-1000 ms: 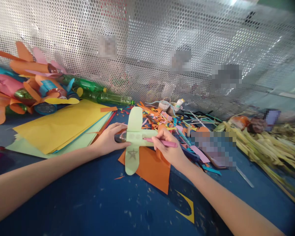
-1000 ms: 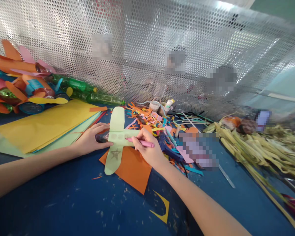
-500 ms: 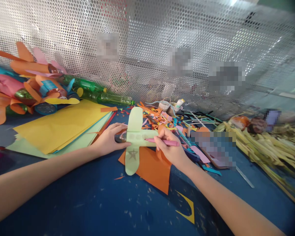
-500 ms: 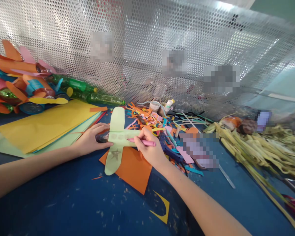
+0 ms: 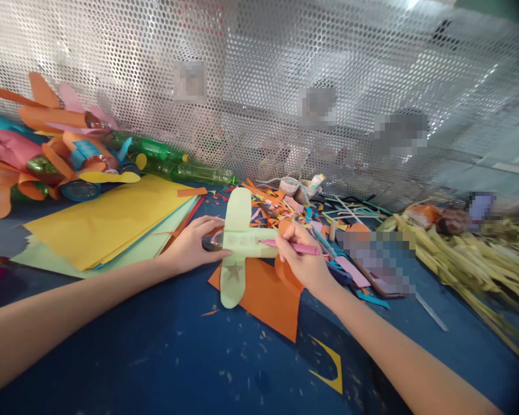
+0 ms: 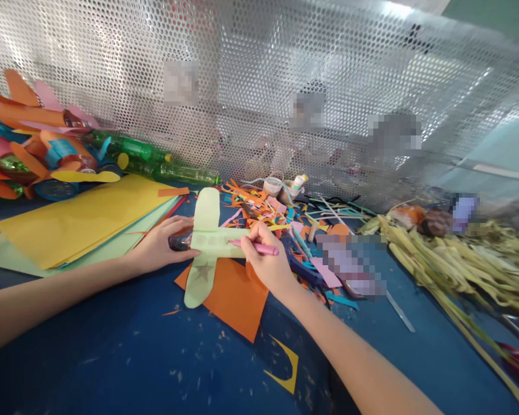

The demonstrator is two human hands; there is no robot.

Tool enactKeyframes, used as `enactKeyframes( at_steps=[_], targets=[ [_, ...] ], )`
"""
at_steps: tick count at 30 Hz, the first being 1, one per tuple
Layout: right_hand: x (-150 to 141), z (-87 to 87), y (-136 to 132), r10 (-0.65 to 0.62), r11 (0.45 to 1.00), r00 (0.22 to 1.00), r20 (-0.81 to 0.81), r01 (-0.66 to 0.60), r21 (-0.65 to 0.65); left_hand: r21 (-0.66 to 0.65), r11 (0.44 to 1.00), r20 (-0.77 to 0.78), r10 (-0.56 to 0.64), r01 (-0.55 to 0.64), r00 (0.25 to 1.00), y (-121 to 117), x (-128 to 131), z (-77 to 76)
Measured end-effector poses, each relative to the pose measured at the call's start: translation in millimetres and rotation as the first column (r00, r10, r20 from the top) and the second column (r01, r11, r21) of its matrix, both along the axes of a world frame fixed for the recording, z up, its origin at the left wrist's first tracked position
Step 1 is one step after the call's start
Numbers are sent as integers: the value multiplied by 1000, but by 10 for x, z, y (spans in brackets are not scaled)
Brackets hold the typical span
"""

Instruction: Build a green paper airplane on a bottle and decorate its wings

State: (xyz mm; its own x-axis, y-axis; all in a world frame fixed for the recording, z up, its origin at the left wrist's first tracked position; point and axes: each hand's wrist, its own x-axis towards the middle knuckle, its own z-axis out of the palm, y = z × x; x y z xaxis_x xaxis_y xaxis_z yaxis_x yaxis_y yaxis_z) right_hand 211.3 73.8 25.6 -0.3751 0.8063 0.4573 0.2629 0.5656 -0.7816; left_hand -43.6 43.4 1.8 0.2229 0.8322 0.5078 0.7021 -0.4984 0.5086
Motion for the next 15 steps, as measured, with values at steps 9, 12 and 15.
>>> enactKeyframes(
  at_steps=[9,12,15],
  targets=[
    [-22,12,-30,61,995,998,12,-60,-73,5,1000,-5,-3,3,1000,-1,0,4],
    [-29,4,-35,80,993,997,21,-78,-86,8,1000,-2,-8,8,1000,-2,3,10],
    [-32,-11,-40,89,992,995,35,-85,-95,15,1000,6,-14,14,1000,-1,1,5]
  ],
)
